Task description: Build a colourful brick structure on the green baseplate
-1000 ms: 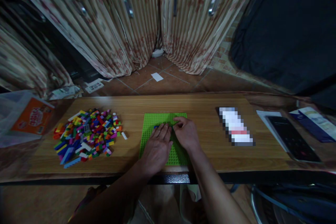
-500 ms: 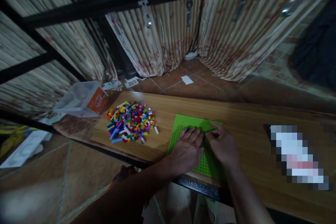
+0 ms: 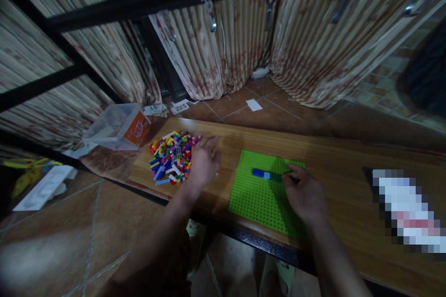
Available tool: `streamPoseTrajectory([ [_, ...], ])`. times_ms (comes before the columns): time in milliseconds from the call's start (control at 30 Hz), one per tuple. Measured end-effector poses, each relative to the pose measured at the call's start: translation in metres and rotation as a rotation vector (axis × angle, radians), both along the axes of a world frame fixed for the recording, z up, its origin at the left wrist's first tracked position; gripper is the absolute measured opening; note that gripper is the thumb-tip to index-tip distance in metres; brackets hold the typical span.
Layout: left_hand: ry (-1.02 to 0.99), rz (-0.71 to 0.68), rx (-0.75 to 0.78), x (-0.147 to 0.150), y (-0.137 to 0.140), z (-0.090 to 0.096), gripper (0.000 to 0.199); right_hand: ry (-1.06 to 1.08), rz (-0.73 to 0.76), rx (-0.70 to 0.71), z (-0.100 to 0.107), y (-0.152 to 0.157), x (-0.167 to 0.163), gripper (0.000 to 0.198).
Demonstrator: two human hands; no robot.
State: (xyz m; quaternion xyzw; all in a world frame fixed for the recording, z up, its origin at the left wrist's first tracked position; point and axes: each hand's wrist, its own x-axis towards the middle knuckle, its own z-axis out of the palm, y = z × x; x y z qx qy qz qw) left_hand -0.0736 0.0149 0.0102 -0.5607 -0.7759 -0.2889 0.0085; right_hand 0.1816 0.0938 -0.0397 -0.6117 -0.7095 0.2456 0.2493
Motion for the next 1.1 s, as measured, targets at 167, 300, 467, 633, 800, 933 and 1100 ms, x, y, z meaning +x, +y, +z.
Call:
streamPoseTrajectory([
  [167,0.022,0.356,-0.189,-0.083,-0.021,0.016,0.044,-0.027,0.003,0.023,-0.002,0.0,0.001,0.04],
  [300,0.055,0.403,-0.308,-0.106,-0.035,0.015,0.046,-0.016,0.002,0.06,-0.006,0.002,0.001,0.036],
  [467,0.035,0.4,-0.382,-0.102,-0.033,0.009,0.054,-0.029,-0.009,0.056,-0.007,0.002,0.001,0.034],
  [633,0.034,0.38,-0.406,-0.105,-0.031,0.004,0.04,-0.047,0.006,0.048,-0.005,0.001,0.002,0.035],
  [800,-0.035,0.354,-0.328,-0.108,-0.033,0.01,0.039,-0.017,-0.035,0.036,-0.001,0.001,0.0,0.034],
  [933,-0.186,0.24,-0.257,-0.101,-0.031,0.017,0.034,0.045,-0.035,0.066,0.0,0.0,-0.001,0.034],
  [1100,-0.463,0.036,-0.196,-0.085,-0.021,0.012,0.025,0.128,-0.054,0.088,0.001,-0.002,-0.004,0.035],
])
